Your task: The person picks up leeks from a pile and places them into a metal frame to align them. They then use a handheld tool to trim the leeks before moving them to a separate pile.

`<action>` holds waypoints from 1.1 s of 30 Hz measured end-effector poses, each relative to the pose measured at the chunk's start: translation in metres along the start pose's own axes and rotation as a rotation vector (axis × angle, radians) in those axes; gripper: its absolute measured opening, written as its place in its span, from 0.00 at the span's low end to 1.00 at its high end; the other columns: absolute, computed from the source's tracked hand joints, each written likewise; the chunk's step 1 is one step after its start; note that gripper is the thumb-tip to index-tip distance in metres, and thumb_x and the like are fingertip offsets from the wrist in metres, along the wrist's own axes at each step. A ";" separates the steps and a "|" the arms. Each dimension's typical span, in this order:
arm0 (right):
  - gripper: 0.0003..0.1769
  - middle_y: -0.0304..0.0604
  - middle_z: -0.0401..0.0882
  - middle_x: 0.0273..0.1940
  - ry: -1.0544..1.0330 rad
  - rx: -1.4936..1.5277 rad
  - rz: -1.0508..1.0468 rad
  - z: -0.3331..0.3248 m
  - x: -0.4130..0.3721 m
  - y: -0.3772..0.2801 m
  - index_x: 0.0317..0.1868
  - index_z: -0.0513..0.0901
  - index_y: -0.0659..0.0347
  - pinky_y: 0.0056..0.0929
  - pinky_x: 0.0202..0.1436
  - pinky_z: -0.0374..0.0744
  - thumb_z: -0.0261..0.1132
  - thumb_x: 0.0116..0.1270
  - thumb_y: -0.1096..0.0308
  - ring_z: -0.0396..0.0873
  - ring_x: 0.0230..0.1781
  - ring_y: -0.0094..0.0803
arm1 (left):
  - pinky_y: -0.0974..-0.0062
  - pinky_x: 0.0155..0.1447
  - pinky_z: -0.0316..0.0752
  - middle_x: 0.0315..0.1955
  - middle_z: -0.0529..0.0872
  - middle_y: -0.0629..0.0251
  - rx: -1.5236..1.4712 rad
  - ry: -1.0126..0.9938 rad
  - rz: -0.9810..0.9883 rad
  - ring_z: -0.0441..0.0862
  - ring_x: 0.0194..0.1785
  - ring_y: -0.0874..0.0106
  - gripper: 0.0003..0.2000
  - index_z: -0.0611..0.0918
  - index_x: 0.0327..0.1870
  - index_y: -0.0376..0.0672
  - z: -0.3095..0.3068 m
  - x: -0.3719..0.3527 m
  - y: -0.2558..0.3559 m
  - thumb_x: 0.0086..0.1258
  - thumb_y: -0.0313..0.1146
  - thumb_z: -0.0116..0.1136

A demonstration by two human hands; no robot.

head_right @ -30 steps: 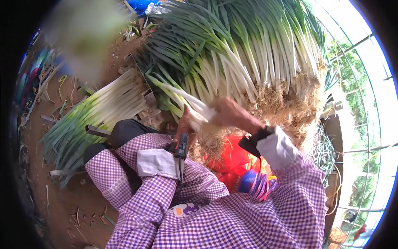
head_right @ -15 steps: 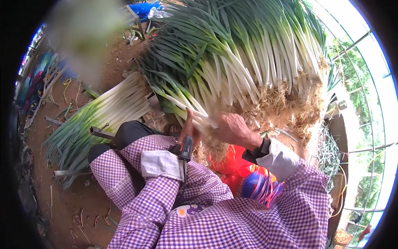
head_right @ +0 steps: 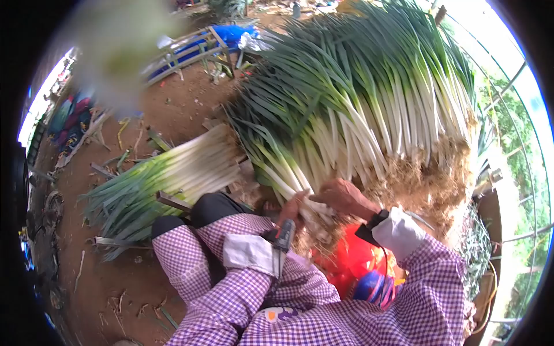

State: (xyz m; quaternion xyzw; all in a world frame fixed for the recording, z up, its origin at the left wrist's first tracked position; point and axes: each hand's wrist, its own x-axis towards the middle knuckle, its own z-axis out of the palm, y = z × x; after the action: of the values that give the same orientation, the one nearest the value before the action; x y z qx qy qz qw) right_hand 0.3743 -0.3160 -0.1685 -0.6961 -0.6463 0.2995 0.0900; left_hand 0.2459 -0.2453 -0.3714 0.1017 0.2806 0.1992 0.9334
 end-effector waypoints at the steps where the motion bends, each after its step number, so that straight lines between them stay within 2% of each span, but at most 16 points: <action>1: 0.20 0.44 0.85 0.43 0.024 0.041 0.027 0.011 0.005 0.010 0.61 0.85 0.50 0.39 0.46 0.83 0.68 0.69 0.64 0.85 0.45 0.38 | 0.59 0.53 0.86 0.41 0.88 0.53 0.025 0.003 0.037 0.88 0.43 0.59 0.21 0.79 0.58 0.35 0.001 -0.003 0.002 0.77 0.45 0.59; 3: 0.19 0.43 0.85 0.45 0.102 0.432 0.028 0.038 0.010 0.040 0.62 0.83 0.59 0.36 0.49 0.83 0.69 0.72 0.66 0.83 0.48 0.31 | 0.60 0.54 0.86 0.44 0.87 0.54 0.074 0.009 0.067 0.88 0.45 0.60 0.21 0.79 0.59 0.36 0.003 -0.012 0.003 0.76 0.44 0.61; 4: 0.19 0.44 0.85 0.47 0.033 0.462 -0.011 0.051 0.016 0.058 0.60 0.82 0.64 0.34 0.50 0.82 0.69 0.73 0.64 0.82 0.49 0.30 | 0.61 0.55 0.85 0.45 0.87 0.55 0.097 0.006 0.077 0.87 0.46 0.61 0.21 0.80 0.59 0.36 0.004 -0.016 0.004 0.75 0.44 0.62; 7: 0.22 0.36 0.84 0.52 -0.098 0.913 0.154 0.099 0.041 0.084 0.60 0.82 0.60 0.31 0.60 0.79 0.62 0.80 0.51 0.77 0.53 0.24 | 0.63 0.56 0.84 0.48 0.86 0.56 0.168 0.007 0.092 0.87 0.49 0.63 0.22 0.81 0.59 0.37 0.005 -0.021 0.004 0.73 0.44 0.65; 8: 0.19 0.44 0.86 0.52 -0.218 1.144 -0.075 0.101 0.051 0.073 0.54 0.83 0.67 0.36 0.57 0.81 0.65 0.79 0.57 0.81 0.51 0.31 | 0.63 0.57 0.84 0.49 0.86 0.57 0.191 0.010 0.099 0.86 0.50 0.64 0.22 0.81 0.60 0.37 0.006 -0.023 0.005 0.73 0.43 0.65; 10: 0.21 0.42 0.85 0.53 -0.337 1.166 -0.150 0.071 0.047 0.033 0.56 0.83 0.65 0.36 0.61 0.79 0.65 0.78 0.54 0.80 0.53 0.30 | 0.65 0.58 0.83 0.52 0.86 0.58 0.232 0.012 0.119 0.86 0.52 0.65 0.23 0.82 0.60 0.37 0.006 -0.022 0.002 0.71 0.43 0.67; 12: 0.23 0.41 0.84 0.54 -0.204 1.000 -0.047 0.095 0.037 0.064 0.59 0.82 0.64 0.36 0.63 0.78 0.69 0.76 0.54 0.79 0.56 0.30 | 0.66 0.59 0.82 0.54 0.85 0.59 0.266 0.012 0.147 0.85 0.54 0.67 0.23 0.82 0.60 0.38 0.004 -0.020 0.001 0.70 0.43 0.69; 14: 0.28 0.38 0.82 0.57 -0.091 1.096 0.050 0.109 0.032 0.066 0.65 0.78 0.61 0.35 0.66 0.76 0.74 0.71 0.56 0.78 0.60 0.29 | 0.67 0.60 0.81 0.56 0.85 0.60 0.310 0.000 0.191 0.85 0.56 0.68 0.24 0.83 0.61 0.38 0.001 -0.021 0.000 0.69 0.42 0.71; 15: 0.45 0.42 0.78 0.65 -0.231 1.053 0.171 0.113 0.038 0.075 0.76 0.65 0.59 0.34 0.73 0.71 0.79 0.65 0.57 0.73 0.67 0.31 | 0.68 0.60 0.81 0.57 0.85 0.60 0.355 -0.012 0.221 0.84 0.57 0.69 0.24 0.83 0.61 0.39 0.001 -0.023 0.001 0.68 0.42 0.72; 17: 0.45 0.42 0.78 0.65 -0.292 1.042 0.196 0.112 0.040 0.072 0.76 0.65 0.59 0.34 0.72 0.71 0.79 0.65 0.57 0.74 0.67 0.32 | 0.69 0.63 0.79 0.59 0.84 0.62 0.562 -0.059 0.336 0.83 0.60 0.70 0.28 0.82 0.64 0.40 -0.008 -0.022 0.004 0.67 0.45 0.74; 21: 0.46 0.42 0.78 0.65 -0.302 1.011 0.175 0.101 0.041 0.062 0.76 0.65 0.60 0.34 0.72 0.72 0.80 0.63 0.58 0.74 0.66 0.32 | 0.68 0.63 0.76 0.60 0.83 0.64 0.791 0.097 0.217 0.80 0.61 0.71 0.36 0.79 0.69 0.45 0.002 -0.014 0.008 0.67 0.59 0.70; 23: 0.47 0.43 0.78 0.65 -0.299 1.002 0.175 0.100 0.038 0.059 0.76 0.65 0.60 0.34 0.71 0.72 0.80 0.63 0.58 0.74 0.66 0.33 | 0.67 0.57 0.77 0.58 0.83 0.65 0.780 0.025 0.202 0.80 0.57 0.73 0.38 0.78 0.70 0.47 -0.017 0.002 -0.005 0.66 0.65 0.68; 26: 0.48 0.43 0.78 0.64 -0.295 0.980 0.180 0.101 0.031 0.056 0.76 0.65 0.60 0.34 0.71 0.73 0.81 0.62 0.58 0.75 0.66 0.33 | 0.74 0.41 0.73 0.45 0.85 0.66 0.827 0.050 -0.050 0.81 0.40 0.74 0.35 0.80 0.65 0.49 0.007 -0.021 0.014 0.67 0.67 0.66; 31: 0.49 0.44 0.79 0.64 -0.270 0.903 0.195 0.088 -0.003 0.039 0.76 0.65 0.61 0.34 0.70 0.73 0.82 0.60 0.58 0.75 0.65 0.34 | 0.68 0.44 0.81 0.42 0.87 0.64 0.340 0.202 -0.002 0.86 0.42 0.68 0.33 0.79 0.63 0.50 0.014 -0.019 0.000 0.64 0.63 0.71; 32: 0.49 0.44 0.79 0.64 -0.259 0.875 0.206 0.083 -0.011 0.032 0.76 0.65 0.61 0.34 0.70 0.74 0.82 0.60 0.58 0.75 0.65 0.34 | 0.60 0.51 0.84 0.47 0.87 0.61 0.169 0.136 -0.005 0.87 0.48 0.64 0.33 0.78 0.64 0.49 0.022 -0.031 0.009 0.64 0.59 0.73; 33: 0.49 0.44 0.79 0.64 -0.252 0.849 0.218 0.079 -0.024 0.026 0.76 0.65 0.61 0.34 0.69 0.74 0.82 0.60 0.58 0.76 0.65 0.34 | 0.62 0.53 0.83 0.50 0.86 0.61 0.156 0.167 0.012 0.86 0.50 0.65 0.35 0.77 0.66 0.47 0.021 -0.031 0.011 0.64 0.58 0.74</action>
State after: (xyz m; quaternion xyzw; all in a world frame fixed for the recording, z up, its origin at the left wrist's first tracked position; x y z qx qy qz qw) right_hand 0.3542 -0.3637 -0.2377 -0.6196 -0.3953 0.6279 0.2560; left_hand 0.2309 -0.2502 -0.3361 0.1589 0.3713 0.1902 0.8948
